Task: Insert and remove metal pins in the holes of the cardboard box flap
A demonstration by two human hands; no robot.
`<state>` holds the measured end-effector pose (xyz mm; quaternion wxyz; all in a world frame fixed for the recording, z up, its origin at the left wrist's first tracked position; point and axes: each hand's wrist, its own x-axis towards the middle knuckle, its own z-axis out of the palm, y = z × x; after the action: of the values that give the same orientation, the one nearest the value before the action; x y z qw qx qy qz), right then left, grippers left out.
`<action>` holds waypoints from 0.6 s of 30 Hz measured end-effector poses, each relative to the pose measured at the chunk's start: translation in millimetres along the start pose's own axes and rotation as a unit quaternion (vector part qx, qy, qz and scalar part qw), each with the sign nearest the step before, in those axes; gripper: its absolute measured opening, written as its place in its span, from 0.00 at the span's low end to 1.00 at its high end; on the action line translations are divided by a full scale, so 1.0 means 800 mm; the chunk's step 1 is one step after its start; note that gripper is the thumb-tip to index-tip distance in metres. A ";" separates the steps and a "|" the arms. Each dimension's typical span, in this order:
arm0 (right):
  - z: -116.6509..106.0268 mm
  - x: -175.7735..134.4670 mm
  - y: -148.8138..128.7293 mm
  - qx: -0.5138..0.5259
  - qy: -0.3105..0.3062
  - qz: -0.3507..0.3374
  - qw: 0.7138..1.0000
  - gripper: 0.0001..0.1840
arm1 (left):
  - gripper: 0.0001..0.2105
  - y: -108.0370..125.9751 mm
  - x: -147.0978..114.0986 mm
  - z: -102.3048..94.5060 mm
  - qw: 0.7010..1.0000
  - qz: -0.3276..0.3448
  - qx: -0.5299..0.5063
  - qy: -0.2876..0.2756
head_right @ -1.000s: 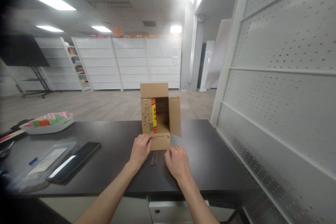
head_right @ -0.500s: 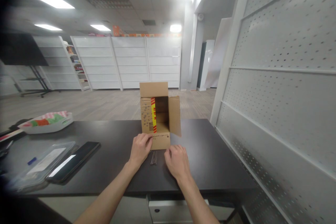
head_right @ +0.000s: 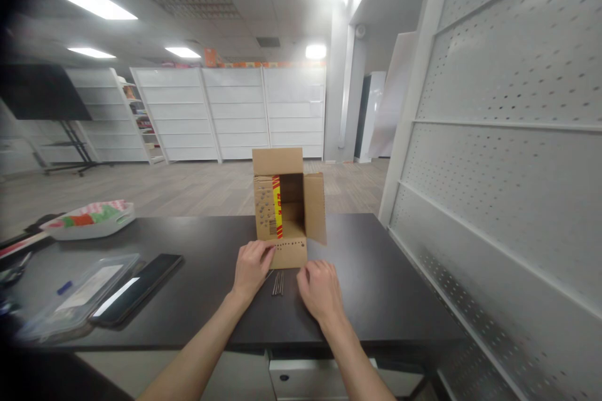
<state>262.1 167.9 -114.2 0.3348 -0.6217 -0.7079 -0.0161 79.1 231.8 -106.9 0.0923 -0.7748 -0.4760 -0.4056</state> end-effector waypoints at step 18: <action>-0.001 -0.001 -0.001 -0.009 0.008 -0.007 1.000 0.14 | 0.12 0.001 -0.003 -0.002 0.997 -0.020 0.053 -0.054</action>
<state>261.9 166.6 -113.8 0.3346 -0.6199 -0.7092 -0.0295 77.8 228.9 -107.3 0.0990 -0.7798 -0.5167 -0.3393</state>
